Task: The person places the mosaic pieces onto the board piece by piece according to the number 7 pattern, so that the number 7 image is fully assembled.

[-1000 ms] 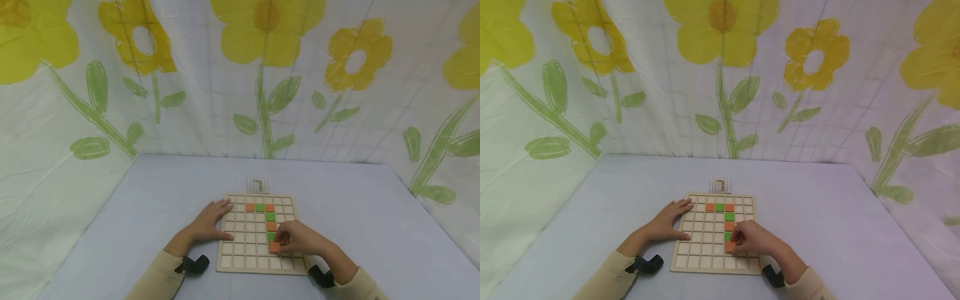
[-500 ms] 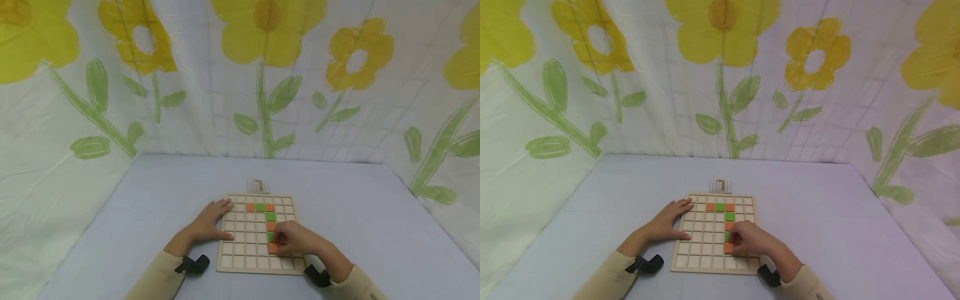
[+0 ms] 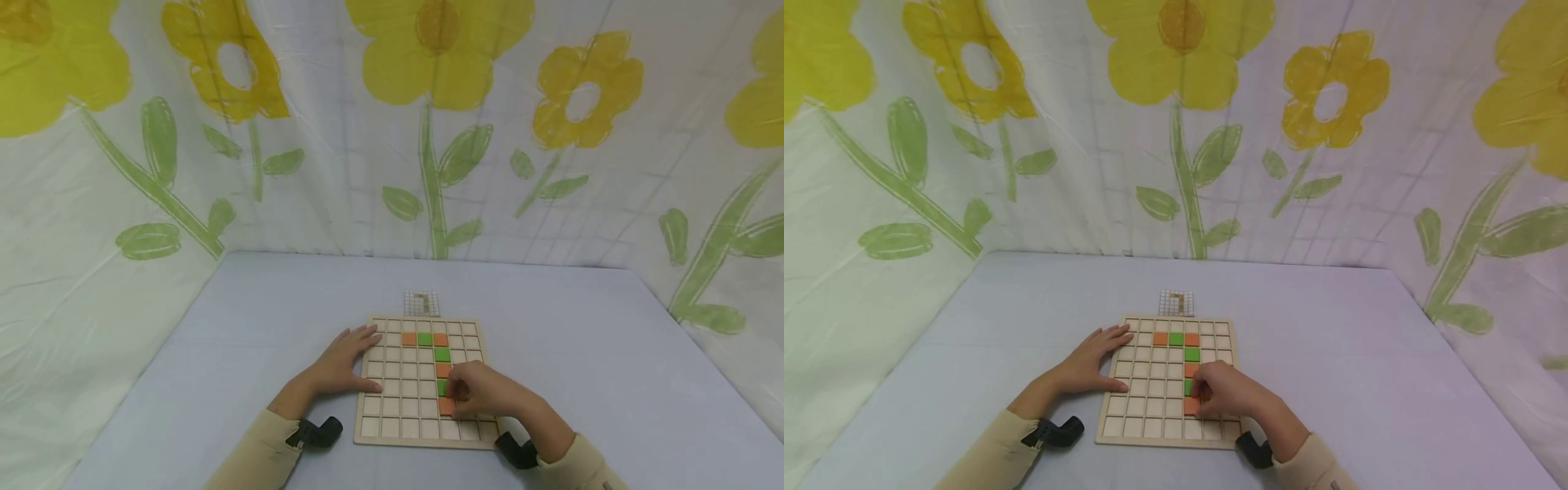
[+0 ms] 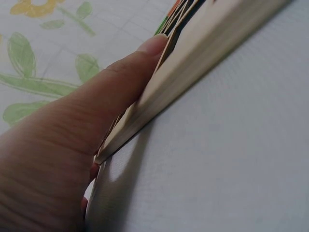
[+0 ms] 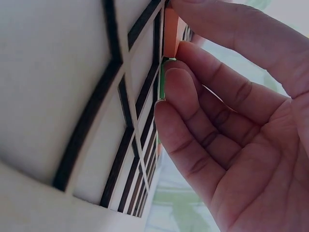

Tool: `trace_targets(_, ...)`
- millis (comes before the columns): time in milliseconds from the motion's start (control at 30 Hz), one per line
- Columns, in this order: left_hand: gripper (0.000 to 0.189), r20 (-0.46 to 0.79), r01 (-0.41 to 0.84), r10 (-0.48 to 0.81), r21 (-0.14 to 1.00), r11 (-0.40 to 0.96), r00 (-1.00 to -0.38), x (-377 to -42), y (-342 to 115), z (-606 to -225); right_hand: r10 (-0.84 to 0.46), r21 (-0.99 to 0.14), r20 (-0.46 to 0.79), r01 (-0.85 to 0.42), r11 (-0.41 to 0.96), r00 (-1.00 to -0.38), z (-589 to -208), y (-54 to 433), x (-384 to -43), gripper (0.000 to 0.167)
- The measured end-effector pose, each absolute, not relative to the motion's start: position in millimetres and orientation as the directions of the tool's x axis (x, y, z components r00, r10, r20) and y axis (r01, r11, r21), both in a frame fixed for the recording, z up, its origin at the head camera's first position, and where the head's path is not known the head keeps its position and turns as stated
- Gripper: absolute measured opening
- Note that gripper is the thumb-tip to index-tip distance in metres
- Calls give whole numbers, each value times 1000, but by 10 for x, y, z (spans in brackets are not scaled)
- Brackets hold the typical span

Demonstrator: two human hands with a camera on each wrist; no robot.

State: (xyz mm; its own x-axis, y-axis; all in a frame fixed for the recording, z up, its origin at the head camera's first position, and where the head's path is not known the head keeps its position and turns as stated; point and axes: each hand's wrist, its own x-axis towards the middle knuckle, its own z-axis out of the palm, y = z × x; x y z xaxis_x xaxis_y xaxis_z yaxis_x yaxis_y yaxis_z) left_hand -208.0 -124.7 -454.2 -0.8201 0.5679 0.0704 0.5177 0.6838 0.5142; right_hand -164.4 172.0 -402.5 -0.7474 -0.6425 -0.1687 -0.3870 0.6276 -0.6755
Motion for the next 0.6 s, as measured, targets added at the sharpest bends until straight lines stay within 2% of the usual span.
trace_targets(600, 95, 70, 507, 558, 523, 685, -827, -2082, -1258, -4540, -640, -641, -180, -404, 653, -747, -4047, 1705, -1667, 18)
